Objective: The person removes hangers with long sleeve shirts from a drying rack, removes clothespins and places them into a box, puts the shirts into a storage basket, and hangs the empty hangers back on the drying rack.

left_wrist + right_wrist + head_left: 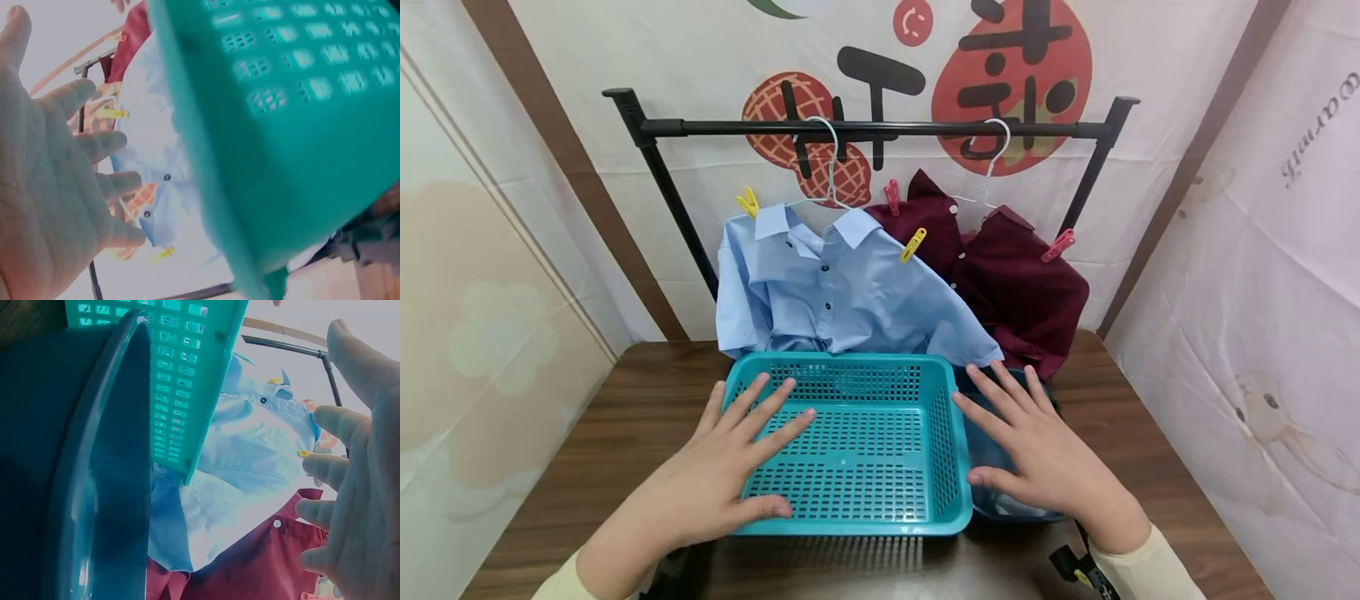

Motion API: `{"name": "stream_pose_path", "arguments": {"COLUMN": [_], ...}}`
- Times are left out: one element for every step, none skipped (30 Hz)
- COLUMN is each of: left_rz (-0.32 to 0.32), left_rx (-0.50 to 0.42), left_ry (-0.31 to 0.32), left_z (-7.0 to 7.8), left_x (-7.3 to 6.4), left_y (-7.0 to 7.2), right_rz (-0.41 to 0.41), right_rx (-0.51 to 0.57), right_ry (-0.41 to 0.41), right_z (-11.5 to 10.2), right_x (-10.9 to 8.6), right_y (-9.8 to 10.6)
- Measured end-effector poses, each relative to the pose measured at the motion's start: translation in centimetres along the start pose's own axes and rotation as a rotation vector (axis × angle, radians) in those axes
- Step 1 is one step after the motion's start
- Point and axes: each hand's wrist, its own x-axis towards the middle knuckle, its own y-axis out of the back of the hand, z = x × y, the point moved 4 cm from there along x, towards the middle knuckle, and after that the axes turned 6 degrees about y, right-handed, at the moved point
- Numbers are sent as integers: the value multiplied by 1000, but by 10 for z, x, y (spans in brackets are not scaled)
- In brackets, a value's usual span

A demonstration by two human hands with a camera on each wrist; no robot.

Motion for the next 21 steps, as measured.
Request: {"name": "stream_pose_path", "arguments": {"left_rz": [5,6,9,12,15,19,23,29,37,47,59,70,80,91,105,117,130,142,156,175,197], "left_rx": [-5,-10,-19,-34,-56,-83,-121,-160,-197,-226,-248,-262,-270,-266,-259,-256,-254,-260,-273,-285,-305], "left_ry": [0,6,13,19,26,39,52,65,76,87,99,111,123,136,147,163,179,197,216,240,264], "left_z": [-2,-5,-7,-10,-13,-16,-20,-24,-27,-31,-35,-38,-42,-45,-49,-52,-54,-57,-60,-63,-65], "left_x": [0,1,2,3,5,6,7,9,10,11,12,13,14,15,15,16,17,18,19,20,21], "left_y": [3,6,8,11,13,16,18,21,24,26,28,29,31,33,34,36,38,39,41,43,45], "right_rz": [5,10,13,15,16,19,23,23,24,25,26,26,25,26,29,31,33,33,35,38,40], "right_rx": [4,11,14,15,16,18,19,16,13,13,13,12,11,9,11,11,9,7,6,6,4], "right_ry": [3,6,7,10,11,12,13,13,13,12,11,10,8,8,8,8,9,8,7,7,5], "right_z": [0,0,0,-1,-1,-1,-1,-1,-1,-1,-1,-1,-1,-1,-1,-1,-1,-1,0,0,0], "right_x": [0,0,0,0,0,0,0,0,-1,-1,-1,-1,-2,-2,-2,-2,-2,-2,-2,-2,-1], "right_y": [1,2,2,3,4,5,5,6,6,6,7,7,7,7,8,8,8,9,9,10,10]}}
